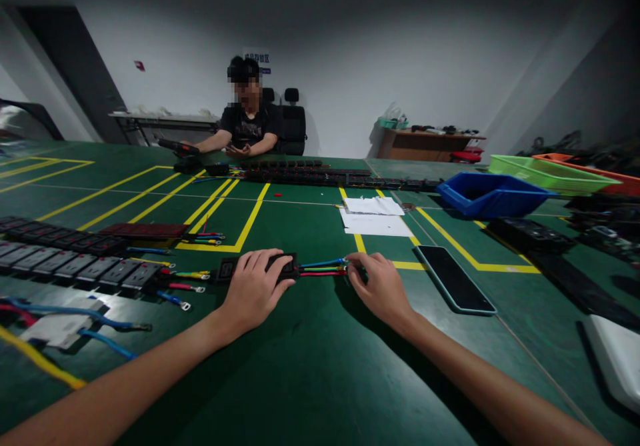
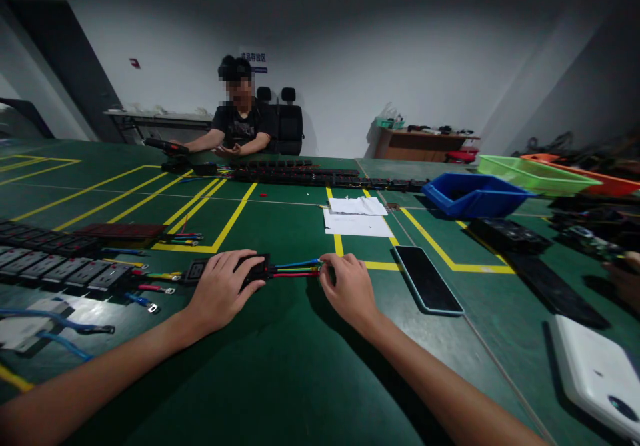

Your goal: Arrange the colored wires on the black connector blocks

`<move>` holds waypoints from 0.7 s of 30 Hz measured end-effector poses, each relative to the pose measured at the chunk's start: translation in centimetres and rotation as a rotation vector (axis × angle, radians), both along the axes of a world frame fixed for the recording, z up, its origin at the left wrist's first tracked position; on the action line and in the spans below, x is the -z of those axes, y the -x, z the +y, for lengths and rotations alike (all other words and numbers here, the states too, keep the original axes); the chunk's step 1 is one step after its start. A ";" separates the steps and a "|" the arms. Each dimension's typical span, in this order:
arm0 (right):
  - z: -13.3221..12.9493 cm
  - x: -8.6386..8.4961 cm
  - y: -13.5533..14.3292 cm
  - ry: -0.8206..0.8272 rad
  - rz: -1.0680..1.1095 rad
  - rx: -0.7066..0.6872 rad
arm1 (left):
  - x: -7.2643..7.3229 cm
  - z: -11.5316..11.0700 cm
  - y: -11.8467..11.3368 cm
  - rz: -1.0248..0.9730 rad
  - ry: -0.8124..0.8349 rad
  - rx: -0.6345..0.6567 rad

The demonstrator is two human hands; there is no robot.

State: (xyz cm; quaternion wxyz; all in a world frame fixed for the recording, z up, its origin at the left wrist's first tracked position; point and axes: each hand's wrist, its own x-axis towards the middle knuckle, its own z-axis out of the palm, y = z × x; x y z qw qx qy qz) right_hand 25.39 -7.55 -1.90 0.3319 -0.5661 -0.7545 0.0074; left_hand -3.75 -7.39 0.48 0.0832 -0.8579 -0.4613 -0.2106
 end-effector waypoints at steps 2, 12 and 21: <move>0.0 -0.1 0.1 0.031 -0.018 0.014 | 0.0 0.0 0.0 -0.002 0.000 -0.003; -0.6 -0.8 -0.2 -0.202 0.286 -0.261 | 0.0 0.0 0.0 -0.005 -0.006 0.002; -0.5 -0.2 0.0 -0.278 0.197 -0.192 | 0.1 0.1 -0.1 -0.004 -0.014 0.002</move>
